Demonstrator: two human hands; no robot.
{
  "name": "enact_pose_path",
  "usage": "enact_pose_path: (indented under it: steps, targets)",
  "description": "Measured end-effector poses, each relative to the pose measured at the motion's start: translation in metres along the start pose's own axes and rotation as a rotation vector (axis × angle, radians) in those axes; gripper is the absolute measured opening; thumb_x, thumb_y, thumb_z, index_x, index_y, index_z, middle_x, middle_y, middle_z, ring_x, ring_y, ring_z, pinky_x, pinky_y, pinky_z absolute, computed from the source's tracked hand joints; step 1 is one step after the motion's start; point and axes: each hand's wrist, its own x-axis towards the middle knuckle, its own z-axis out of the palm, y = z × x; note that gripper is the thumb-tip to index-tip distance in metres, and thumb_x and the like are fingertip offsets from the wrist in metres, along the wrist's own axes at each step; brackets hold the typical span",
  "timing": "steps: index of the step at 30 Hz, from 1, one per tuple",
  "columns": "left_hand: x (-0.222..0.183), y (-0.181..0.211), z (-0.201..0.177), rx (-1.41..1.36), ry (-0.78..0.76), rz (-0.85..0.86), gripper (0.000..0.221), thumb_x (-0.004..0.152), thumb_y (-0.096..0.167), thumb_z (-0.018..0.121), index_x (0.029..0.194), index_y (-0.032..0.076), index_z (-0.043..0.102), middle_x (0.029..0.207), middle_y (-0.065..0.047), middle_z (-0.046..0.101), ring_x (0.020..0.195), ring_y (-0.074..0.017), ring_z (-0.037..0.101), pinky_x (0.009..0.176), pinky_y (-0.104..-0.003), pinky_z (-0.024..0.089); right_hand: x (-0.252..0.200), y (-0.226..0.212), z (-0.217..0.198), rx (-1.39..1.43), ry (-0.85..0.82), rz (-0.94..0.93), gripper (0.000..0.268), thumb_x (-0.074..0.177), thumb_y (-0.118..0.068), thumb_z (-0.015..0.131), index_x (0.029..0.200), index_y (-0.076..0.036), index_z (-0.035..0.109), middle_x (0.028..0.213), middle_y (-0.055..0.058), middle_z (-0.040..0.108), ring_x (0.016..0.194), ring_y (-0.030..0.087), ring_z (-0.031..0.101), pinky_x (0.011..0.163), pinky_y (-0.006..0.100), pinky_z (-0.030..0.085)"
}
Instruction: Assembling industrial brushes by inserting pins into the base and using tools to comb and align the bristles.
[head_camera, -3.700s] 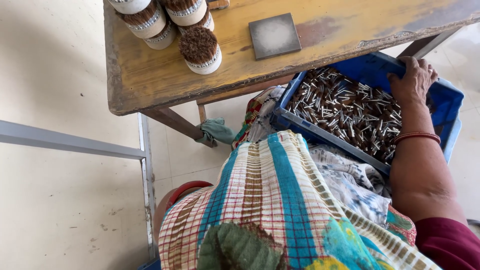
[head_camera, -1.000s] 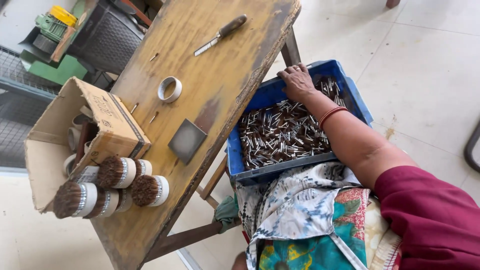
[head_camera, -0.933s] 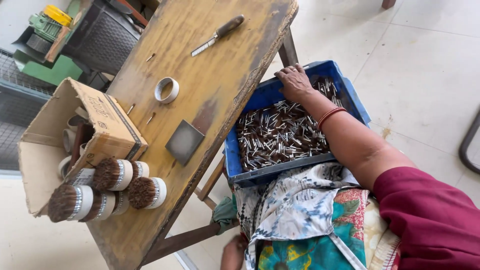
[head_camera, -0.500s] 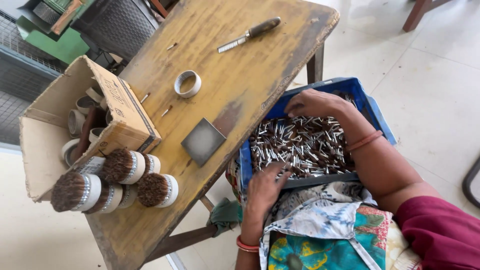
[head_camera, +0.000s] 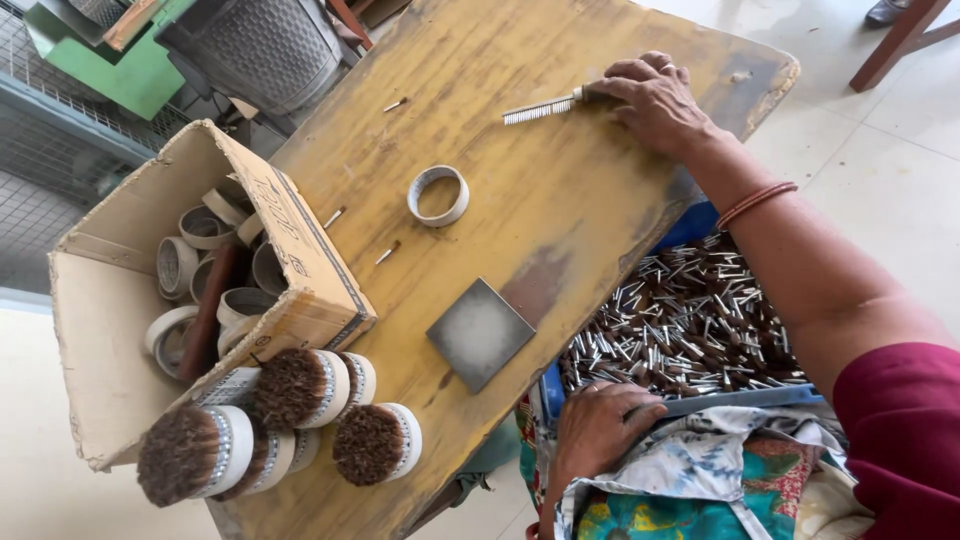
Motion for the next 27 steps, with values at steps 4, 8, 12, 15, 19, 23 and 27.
enact_pose_path:
  steps: [4, 8, 12, 15, 19, 23, 27]
  targets:
    - [0.002, -0.010, 0.000, -0.088, -0.006, 0.003, 0.038, 0.098, 0.049, 0.064, 0.112, 0.017, 0.079, 0.117, -0.004, 0.076, 0.112, -0.0283, 0.068, 0.100, -0.043, 0.051, -0.017, -0.009, 0.031, 0.283, -0.121, 0.077, 0.020, 0.099, -0.006, 0.069, 0.112, -0.017, 0.079, 0.128, 0.007, 0.067, 0.120, 0.028, 0.057, 0.107, 0.042, 0.045]
    - [0.005, -0.019, 0.000, -0.097, -0.001, 0.000, 0.038, 0.097, 0.050, 0.066, 0.112, 0.018, 0.079, 0.118, -0.004, 0.076, 0.113, -0.0287, 0.067, 0.102, -0.044, 0.050, -0.032, -0.054, 0.008, 0.341, -0.196, 0.065, 0.021, 0.095, -0.002, 0.067, 0.105, -0.015, 0.081, 0.126, 0.005, 0.068, 0.115, 0.027, 0.058, 0.104, 0.041, 0.047]
    - [0.005, -0.023, -0.001, -0.096, 0.020, 0.014, 0.040, 0.097, 0.052, 0.065, 0.112, 0.017, 0.079, 0.119, -0.004, 0.075, 0.115, -0.0287, 0.067, 0.103, -0.044, 0.049, -0.032, -0.095, 0.012, 0.436, -0.297, -0.004, 0.023, 0.092, -0.001, 0.066, 0.105, -0.015, 0.079, 0.125, 0.004, 0.070, 0.118, 0.026, 0.060, 0.104, 0.041, 0.048]
    - [0.002, -0.019, -0.003, -0.082, 0.008, 0.002, 0.041, 0.097, 0.052, 0.064, 0.113, 0.017, 0.079, 0.120, -0.005, 0.076, 0.115, -0.0288, 0.067, 0.104, -0.044, 0.049, -0.023, -0.127, 0.030, 0.508, -0.315, -0.101, 0.021, 0.091, -0.007, 0.069, 0.108, -0.013, 0.078, 0.128, 0.005, 0.069, 0.119, 0.027, 0.060, 0.105, 0.042, 0.048]
    - [0.000, -0.018, -0.003, -0.071, 0.039, 0.025, 0.040, 0.097, 0.050, 0.065, 0.113, 0.016, 0.078, 0.121, -0.007, 0.075, 0.117, -0.0292, 0.067, 0.104, -0.043, 0.049, -0.009, -0.148, 0.001, 0.521, -0.297, -0.221, 0.037, 0.087, -0.013, 0.071, 0.123, -0.007, 0.072, 0.134, 0.011, 0.067, 0.126, 0.030, 0.058, 0.103, 0.048, 0.046]
    - [-0.005, -0.026, 0.000, -0.145, 0.041, 0.019, 0.032, 0.101, 0.041, 0.062, 0.116, 0.017, 0.076, 0.123, -0.003, 0.075, 0.119, -0.0255, 0.067, 0.104, -0.040, 0.048, -0.060, -0.082, -0.053, 0.420, -0.214, -0.119, 0.036, 0.094, -0.020, 0.071, 0.129, -0.010, 0.070, 0.137, 0.013, 0.066, 0.127, 0.030, 0.062, 0.107, 0.046, 0.049]
    - [-0.009, -0.031, 0.014, 0.122, 0.411, -0.035, 0.026, 0.102, 0.022, 0.061, 0.125, 0.021, 0.074, 0.137, -0.001, 0.067, 0.133, -0.0243, 0.056, 0.112, -0.048, 0.039, -0.169, -0.010, -0.124, 0.156, -0.238, 0.414, 0.042, 0.100, -0.027, 0.070, 0.141, -0.016, 0.066, 0.138, 0.012, 0.067, 0.120, 0.031, 0.064, 0.111, 0.048, 0.049]
